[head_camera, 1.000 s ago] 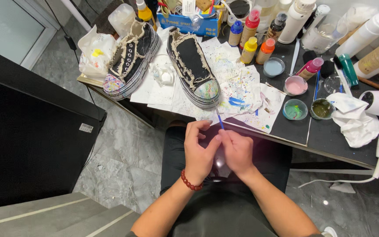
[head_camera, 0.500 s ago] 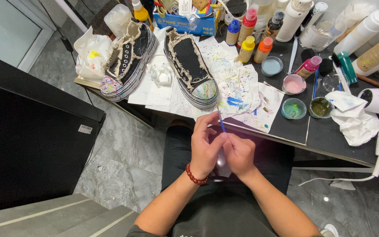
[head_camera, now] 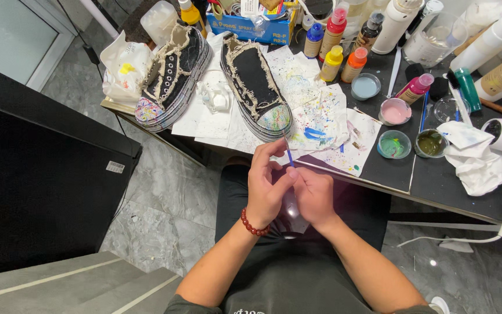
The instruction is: The person holds a pair of custom-designed sneakers and applies paint using a fine-tip brush, mixing colors in small containers and cleaning the brush on a cloth between applications.
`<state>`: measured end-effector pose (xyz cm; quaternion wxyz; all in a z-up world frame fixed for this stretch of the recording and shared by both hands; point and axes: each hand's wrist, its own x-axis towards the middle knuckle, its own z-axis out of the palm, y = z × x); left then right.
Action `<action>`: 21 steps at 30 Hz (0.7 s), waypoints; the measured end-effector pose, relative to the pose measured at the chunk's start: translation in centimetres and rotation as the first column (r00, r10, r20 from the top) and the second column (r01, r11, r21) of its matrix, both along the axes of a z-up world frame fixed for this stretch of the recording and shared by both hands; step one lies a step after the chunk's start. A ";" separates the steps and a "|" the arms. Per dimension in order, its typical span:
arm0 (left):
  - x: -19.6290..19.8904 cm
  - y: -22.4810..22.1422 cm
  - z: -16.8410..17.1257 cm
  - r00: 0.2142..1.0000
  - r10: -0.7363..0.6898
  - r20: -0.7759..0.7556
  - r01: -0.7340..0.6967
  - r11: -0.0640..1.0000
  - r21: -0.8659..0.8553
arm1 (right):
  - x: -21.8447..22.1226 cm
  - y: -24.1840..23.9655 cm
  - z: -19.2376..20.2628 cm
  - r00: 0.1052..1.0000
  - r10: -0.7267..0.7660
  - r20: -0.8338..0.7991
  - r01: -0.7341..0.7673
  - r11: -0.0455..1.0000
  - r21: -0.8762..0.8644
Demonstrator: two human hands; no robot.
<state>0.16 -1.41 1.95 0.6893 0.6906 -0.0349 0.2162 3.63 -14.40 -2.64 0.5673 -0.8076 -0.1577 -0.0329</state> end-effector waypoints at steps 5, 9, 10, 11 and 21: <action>-1.2 -0.2 -0.4 0.998 0.035 0.046 -0.041 0.989 0.142 | -0.2 -0.3 -1.5 0.997 0.008 -0.077 0.003 0.989 0.147; -1.3 0.3 -2.0 0.982 0.149 -0.113 -0.141 0.987 0.072 | -1.2 -0.6 -2.2 0.959 0.023 -0.281 0.035 0.980 0.198; -1.3 0.2 -2.3 0.975 0.162 -0.151 -0.158 0.987 0.035 | -1.4 -0.8 -2.3 0.953 0.027 -0.302 0.037 0.978 0.207; -1.2 0.1 -2.7 0.973 0.136 -0.188 -0.142 0.990 -0.019 | -1.7 -0.9 -2.3 0.947 0.049 -0.318 0.030 0.971 0.239; -0.2 -1.3 -3.2 0.994 -0.036 -0.107 0.011 0.974 -0.227 | -1.3 -2.0 -2.2 0.893 0.201 -0.402 -0.065 0.942 0.328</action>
